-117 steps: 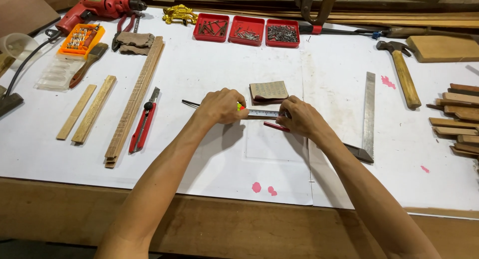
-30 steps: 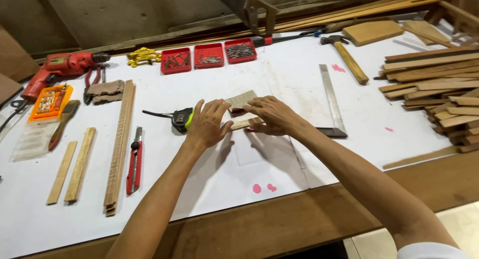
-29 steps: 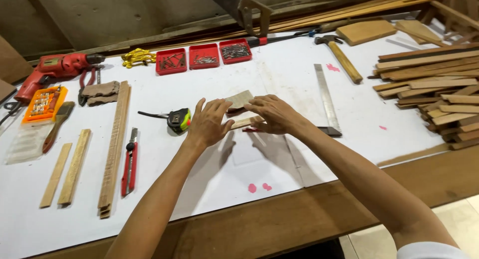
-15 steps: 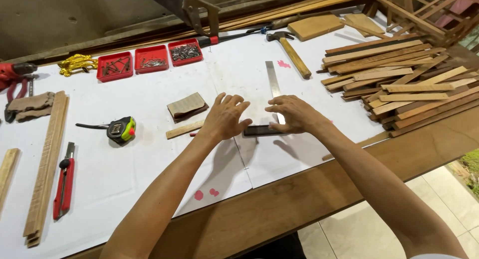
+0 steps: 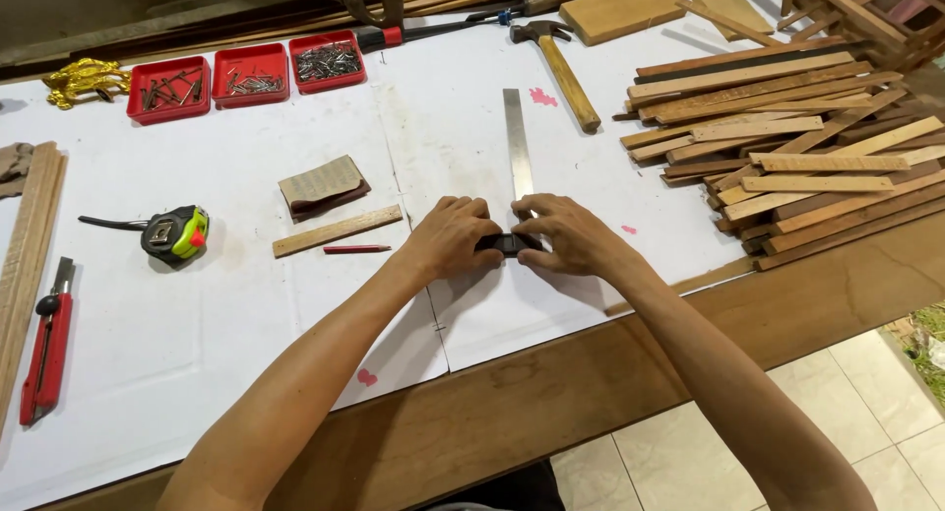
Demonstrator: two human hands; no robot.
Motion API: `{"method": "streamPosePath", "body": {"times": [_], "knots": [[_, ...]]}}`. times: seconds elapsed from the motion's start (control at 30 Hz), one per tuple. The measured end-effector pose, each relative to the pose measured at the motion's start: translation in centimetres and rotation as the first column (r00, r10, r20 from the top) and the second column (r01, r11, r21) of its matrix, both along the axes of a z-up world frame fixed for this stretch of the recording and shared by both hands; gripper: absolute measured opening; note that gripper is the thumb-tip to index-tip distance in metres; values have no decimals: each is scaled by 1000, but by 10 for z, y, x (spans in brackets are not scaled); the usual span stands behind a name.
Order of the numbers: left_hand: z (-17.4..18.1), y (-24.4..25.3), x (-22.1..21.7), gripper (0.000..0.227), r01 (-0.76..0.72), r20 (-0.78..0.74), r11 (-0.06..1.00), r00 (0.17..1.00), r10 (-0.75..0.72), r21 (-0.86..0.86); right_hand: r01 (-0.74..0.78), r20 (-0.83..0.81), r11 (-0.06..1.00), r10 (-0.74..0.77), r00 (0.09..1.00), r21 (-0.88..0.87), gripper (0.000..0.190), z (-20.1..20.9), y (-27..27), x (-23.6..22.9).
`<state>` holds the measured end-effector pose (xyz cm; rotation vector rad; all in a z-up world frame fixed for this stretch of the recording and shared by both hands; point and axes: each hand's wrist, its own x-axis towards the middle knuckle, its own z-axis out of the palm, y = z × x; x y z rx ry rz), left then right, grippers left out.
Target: Measure pieces of wood and mark them with a pencil on a workbench.
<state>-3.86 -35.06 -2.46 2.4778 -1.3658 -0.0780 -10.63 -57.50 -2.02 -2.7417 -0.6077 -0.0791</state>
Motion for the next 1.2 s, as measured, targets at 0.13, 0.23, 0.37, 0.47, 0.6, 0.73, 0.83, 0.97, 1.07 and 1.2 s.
{"method": "streamPosePath", "body": {"times": [0.13, 0.23, 0.37, 0.47, 0.6, 0.73, 0.83, 0.97, 1.07, 1.2], "knots": [[-10, -4, 6, 29, 32, 29, 999, 999, -32, 17, -25, 16, 999, 26, 1000, -23, 32, -8, -1, 3], [-3, -3, 7, 32, 52, 105, 998, 993, -53, 18, -63, 82, 997, 67, 994, -53, 32, -6, 0, 5], [16, 12, 4, 32, -45, -126, 999, 991, 47, 16, -92, 76, 995, 95, 993, -45, 27, 0, 15, 8], [26, 33, 3, 30, -96, -156, 995, 983, 93, -13, -145, 126, 988, 150, 981, -52, 26, 4, 33, 15], [36, 74, 2, 31, -169, -146, 984, 976, 160, -56, -196, 163, 979, 201, 966, -45, 27, 12, 73, 30], [41, 131, 3, 33, -203, -115, 973, 975, 191, -106, -292, 186, 956, 290, 939, -17, 28, 20, 124, 46], [42, 171, 5, 30, -156, -58, 957, 988, 146, -246, -378, 219, 926, 371, 902, -12, 23, 26, 162, 54], [38, 203, 18, 44, -517, -606, 828, 736, 302, -215, -469, 322, 870, 493, 809, -153, 22, 22, 205, 68], [1, 220, 45, 53, -583, -696, 745, 681, 230, -324, -469, 277, 858, 512, 813, -209, 25, 22, 231, 70], [5, 231, 46, 47, -722, -878, 634, 459, 139, -277, -494, 385, 844, 536, 752, -209, 39, 17, 257, 67]]}}
